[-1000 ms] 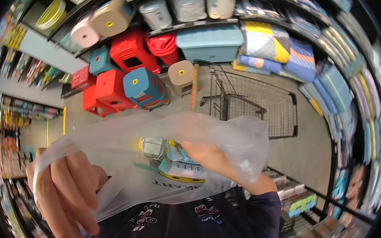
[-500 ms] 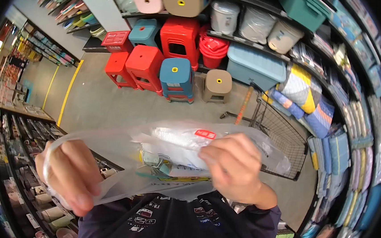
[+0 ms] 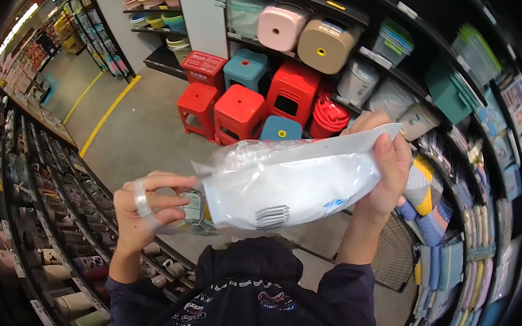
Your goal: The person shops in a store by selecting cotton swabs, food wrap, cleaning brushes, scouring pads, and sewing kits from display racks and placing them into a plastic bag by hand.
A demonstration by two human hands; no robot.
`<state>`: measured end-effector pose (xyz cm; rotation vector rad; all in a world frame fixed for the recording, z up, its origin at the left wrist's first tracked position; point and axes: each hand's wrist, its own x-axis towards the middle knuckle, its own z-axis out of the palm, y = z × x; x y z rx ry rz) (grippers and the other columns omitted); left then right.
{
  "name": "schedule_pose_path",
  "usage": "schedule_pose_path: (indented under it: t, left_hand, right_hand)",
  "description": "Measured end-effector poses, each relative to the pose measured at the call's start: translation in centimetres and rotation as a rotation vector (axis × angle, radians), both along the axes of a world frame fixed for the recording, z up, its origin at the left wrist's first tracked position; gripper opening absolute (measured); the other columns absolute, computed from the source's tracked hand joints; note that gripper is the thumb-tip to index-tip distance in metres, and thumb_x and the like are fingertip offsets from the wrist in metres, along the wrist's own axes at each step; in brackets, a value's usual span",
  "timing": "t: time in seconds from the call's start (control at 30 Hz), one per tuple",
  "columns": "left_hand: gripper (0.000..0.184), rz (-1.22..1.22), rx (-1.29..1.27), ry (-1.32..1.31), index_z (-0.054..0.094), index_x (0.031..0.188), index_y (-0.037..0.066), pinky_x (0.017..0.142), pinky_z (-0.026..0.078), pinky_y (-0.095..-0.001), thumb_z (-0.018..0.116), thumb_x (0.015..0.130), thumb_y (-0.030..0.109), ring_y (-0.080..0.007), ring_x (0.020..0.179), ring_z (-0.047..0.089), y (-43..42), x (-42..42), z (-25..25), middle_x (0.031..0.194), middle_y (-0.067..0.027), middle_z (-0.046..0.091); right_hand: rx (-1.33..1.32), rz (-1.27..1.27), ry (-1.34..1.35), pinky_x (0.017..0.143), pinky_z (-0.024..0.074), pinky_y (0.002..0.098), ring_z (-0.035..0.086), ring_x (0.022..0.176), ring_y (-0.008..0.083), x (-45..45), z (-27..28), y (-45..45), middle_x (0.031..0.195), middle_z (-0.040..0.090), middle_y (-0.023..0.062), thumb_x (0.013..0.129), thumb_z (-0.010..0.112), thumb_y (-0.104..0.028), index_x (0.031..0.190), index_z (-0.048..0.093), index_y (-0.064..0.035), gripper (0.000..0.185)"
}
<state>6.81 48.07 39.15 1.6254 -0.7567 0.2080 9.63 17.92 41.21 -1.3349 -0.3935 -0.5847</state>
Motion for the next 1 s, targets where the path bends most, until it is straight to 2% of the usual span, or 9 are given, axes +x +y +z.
schedule_pose_path:
  t: [0.1, 0.27, 0.37, 0.47, 0.6, 0.7, 0.8, 0.87, 1.0]
  left_hand:
    - [0.022, 0.063, 0.056, -0.015, 0.068, 0.082, -0.002, 0.075, 0.046, -0.0339, 0.071, 0.060, 0.000, -0.0260, 0.086, 0.061, 2.9, 0.9, -0.5, 0.099, -0.0148, 0.064]
    - [0.019, 0.225, 0.030, -0.062, 0.068, 0.079, -0.003, 0.076, 0.046, -0.0344, 0.070, 0.060, 0.001, -0.0267, 0.087, 0.060, 8.2, 2.9, -1.6, 0.097, -0.0154, 0.064]
    - [0.017, 0.337, -0.029, -0.038, 0.068, 0.076, -0.003, 0.075, 0.046, -0.0348, 0.070, 0.060, 0.001, -0.0270, 0.085, 0.060, 11.9, 4.1, -2.4, 0.093, -0.0162, 0.065]
    - [0.014, 0.448, -0.092, -0.049, 0.068, 0.074, -0.003, 0.070, 0.047, -0.0347, 0.070, 0.061, 0.001, -0.0264, 0.080, 0.059, 15.5, 5.1, -3.0, 0.087, -0.0172, 0.065]
    - [0.011, 0.447, -0.225, -0.081, 0.067, 0.070, -0.001, 0.059, 0.047, -0.0309, 0.073, 0.064, 0.006, -0.0229, 0.068, 0.059, 18.7, 6.8, -3.3, 0.075, -0.0136, 0.065]
    - [0.018, 0.446, -0.372, -0.180, 0.065, 0.061, 0.002, 0.049, 0.046, -0.0272, 0.076, 0.064, 0.016, -0.0201, 0.059, 0.058, 19.5, 7.8, -2.2, 0.067, -0.0091, 0.064]
    - [0.018, 0.238, -0.344, -0.276, 0.067, 0.068, 0.005, 0.054, 0.046, -0.0277, 0.077, 0.064, 0.019, -0.0203, 0.063, 0.058, 21.9, 9.7, -0.8, 0.073, -0.0086, 0.066]
    - [0.018, 0.113, -0.217, -0.291, 0.067, 0.074, 0.005, 0.059, 0.045, -0.0270, 0.077, 0.066, 0.017, -0.0201, 0.072, 0.058, 24.0, 10.6, 0.6, 0.081, -0.0070, 0.066]
    - [0.015, 0.269, -0.220, -0.263, 0.068, 0.078, 0.004, 0.066, 0.044, -0.0292, 0.075, 0.069, 0.016, -0.0186, 0.083, 0.057, 25.3, 11.9, 1.3, 0.089, -0.0008, 0.066]
  right_hand:
    - [0.101, 0.328, -0.201, 0.066, 0.0354, 0.0313, 0.037, 0.068, 0.0164, 4.0, -0.1, 2.6, 0.071, 0.041, 0.0068, 0.089, 0.045, -0.028, 0.068, 0.045, -0.0031, 0.033]
    - [0.302, 0.648, -0.155, 0.066, 0.0342, 0.0282, 0.035, 0.069, 0.0150, 10.7, -2.0, 6.9, 0.072, 0.039, 0.0054, 0.089, 0.045, -0.028, 0.069, 0.046, -0.0053, 0.030]
    - [0.395, 0.961, -0.176, 0.062, 0.0311, 0.0258, 0.033, 0.068, 0.0140, 15.4, -3.7, 8.4, 0.072, 0.038, 0.0034, 0.084, 0.052, -0.024, 0.065, 0.043, -0.0068, 0.027]
    - [0.395, 1.325, -0.302, 0.066, 0.0347, 0.0239, 0.037, 0.072, 0.0128, 22.1, -6.1, 9.7, 0.076, 0.041, 0.0038, 0.073, 0.066, -0.012, 0.070, 0.049, -0.0057, 0.018]
    - [0.497, 1.391, -0.237, 0.067, 0.0370, 0.0222, 0.038, 0.072, 0.0125, 26.5, -8.4, 12.5, 0.075, 0.042, 0.0041, 0.071, 0.067, -0.006, 0.071, 0.051, -0.0053, 0.015]
    - [0.626, 1.438, -0.114, 0.066, 0.0409, 0.0223, 0.040, 0.070, 0.0145, 31.3, -11.5, 12.6, 0.071, 0.044, 0.0058, 0.075, 0.059, 0.001, 0.061, 0.051, -0.0048, 0.016]
    - [0.708, 1.497, -0.098, 0.064, 0.0414, 0.0208, 0.040, 0.069, 0.0138, 36.6, -15.8, 12.5, 0.071, 0.044, 0.0051, 0.074, 0.060, 0.001, 0.062, 0.052, -0.0052, 0.016]
    - [0.726, 1.538, -0.076, 0.063, 0.0409, 0.0200, 0.039, 0.068, 0.0131, 39.7, -17.9, 11.9, 0.071, 0.044, 0.0045, 0.074, 0.061, 0.001, 0.063, 0.052, -0.0053, 0.015]
    - [0.655, 1.517, 0.203, 0.064, 0.0424, 0.0202, 0.041, 0.068, 0.0135, 44.3, -19.8, 12.2, 0.066, 0.045, 0.0046, 0.071, 0.062, 0.003, 0.055, 0.053, -0.0059, 0.021]
